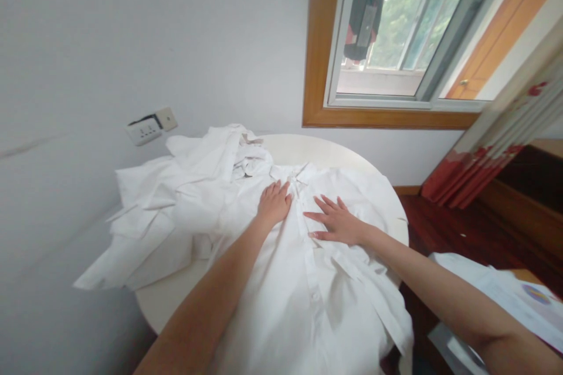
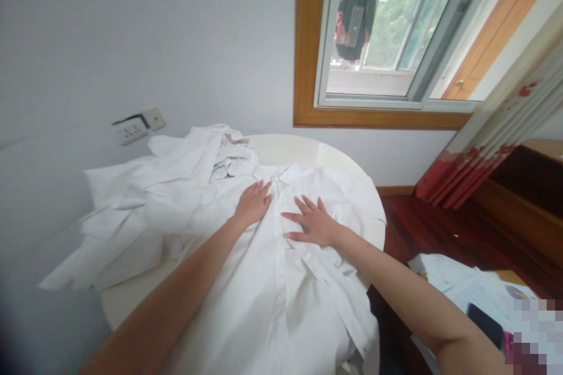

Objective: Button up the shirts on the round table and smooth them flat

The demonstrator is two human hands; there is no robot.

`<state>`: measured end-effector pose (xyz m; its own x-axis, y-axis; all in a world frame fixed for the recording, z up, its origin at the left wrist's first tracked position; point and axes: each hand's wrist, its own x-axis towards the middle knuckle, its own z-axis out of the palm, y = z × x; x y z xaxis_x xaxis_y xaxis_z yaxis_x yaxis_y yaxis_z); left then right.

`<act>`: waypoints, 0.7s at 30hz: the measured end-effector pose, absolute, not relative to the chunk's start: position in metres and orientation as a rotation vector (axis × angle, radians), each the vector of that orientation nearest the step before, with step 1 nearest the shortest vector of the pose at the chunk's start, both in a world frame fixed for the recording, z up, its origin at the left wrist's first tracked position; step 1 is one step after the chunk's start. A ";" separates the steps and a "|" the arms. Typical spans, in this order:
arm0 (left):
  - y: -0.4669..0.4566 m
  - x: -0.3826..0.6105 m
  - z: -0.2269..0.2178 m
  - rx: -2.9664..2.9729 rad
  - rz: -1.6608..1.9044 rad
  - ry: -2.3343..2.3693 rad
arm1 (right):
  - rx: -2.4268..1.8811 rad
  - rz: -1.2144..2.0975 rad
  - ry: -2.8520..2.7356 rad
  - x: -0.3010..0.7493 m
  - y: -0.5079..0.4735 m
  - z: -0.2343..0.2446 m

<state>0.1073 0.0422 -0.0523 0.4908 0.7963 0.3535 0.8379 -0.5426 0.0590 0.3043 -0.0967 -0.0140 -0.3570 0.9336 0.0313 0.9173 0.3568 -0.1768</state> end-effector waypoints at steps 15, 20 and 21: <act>0.035 0.108 -0.045 -2.592 -0.504 -1.463 | -2.031 0.008 -2.036 0.278 0.041 -0.010; 0.034 0.106 -0.045 -2.587 -0.502 -1.429 | -1.956 -0.018 -2.011 0.283 0.045 -0.032; 0.035 0.106 -0.044 -2.587 -0.492 -1.422 | -1.912 -0.006 -2.004 0.286 0.046 -0.035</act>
<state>0.1063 0.0349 -0.0438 0.4971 0.7926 0.3531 0.8412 -0.5400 0.0277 0.2864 0.0458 -0.0345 -0.0112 0.9641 0.2652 0.9656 0.0793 -0.2476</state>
